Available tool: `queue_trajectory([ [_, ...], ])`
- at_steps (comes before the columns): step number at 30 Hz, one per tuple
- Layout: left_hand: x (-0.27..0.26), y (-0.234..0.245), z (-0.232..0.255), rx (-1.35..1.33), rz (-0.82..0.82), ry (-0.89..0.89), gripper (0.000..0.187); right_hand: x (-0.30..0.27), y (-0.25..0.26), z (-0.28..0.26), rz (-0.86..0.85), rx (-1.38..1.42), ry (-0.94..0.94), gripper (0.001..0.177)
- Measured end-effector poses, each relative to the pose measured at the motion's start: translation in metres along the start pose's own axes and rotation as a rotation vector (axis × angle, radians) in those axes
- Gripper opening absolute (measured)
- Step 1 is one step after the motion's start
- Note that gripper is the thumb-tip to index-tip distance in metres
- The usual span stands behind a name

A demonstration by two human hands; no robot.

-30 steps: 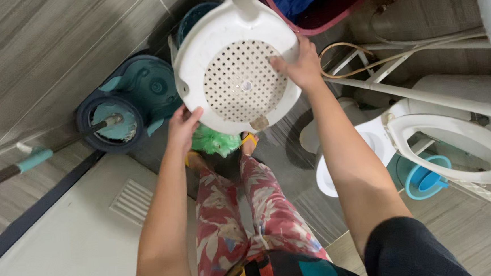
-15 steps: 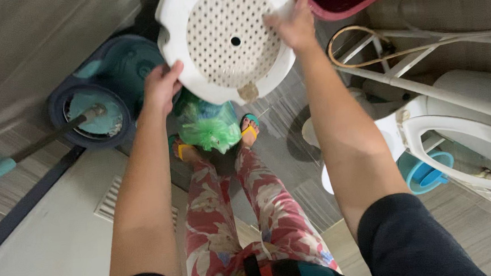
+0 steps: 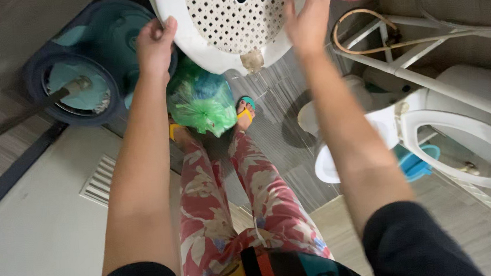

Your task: The person ties a green plastic bag containing trash, then retrieves a new green plastic bag from a shelf. They unfold the new bag and line a blue bucket with it, adjusting the edges to fit inside. The person then picks up the tied trash bag and exits the room.

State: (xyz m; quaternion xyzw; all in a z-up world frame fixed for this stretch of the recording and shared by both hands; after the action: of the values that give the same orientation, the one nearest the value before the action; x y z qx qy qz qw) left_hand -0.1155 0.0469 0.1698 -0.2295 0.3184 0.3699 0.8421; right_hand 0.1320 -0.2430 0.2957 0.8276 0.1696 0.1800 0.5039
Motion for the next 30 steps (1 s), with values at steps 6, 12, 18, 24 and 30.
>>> queue_trajectory([
  [6,-0.074,0.072,-0.093,-0.013,0.182,-0.078,0.050,-0.148,0.000,-0.098,-0.057,0.005,-0.102,0.041],
  [12,-0.200,0.181,-0.250,0.036,0.587,0.102,0.034,-0.239,-0.051,-0.166,-0.488,0.038,0.252,0.010],
  [18,-0.260,0.212,-0.331,-0.009,0.676,0.059,0.050,-0.257,-0.113,-0.156,-0.614,-0.037,0.406,0.016],
  [24,-0.263,0.198,-0.328,0.429,0.653,0.061,0.058,-0.321,-0.213,-0.135,-0.926,-0.273,0.587,0.028],
  [30,-0.258,0.219,-0.310,0.339,0.638,0.102,0.050,-0.359,-0.278,-0.145,-0.877,-0.372,0.591,0.046],
])
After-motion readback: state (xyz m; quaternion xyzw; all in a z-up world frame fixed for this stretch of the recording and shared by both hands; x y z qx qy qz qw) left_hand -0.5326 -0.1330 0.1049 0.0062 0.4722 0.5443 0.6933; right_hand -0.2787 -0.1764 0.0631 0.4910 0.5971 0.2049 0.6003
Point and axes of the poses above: each hand's wrist, its own x-axis towards the middle knuckle, its own y-axis out of the back of the hand, z = x × y, the point moved 8 cm from there along x, towards the middle knuckle, and after that the axes turned 12 degrees about -x, right-handed, at the moved point
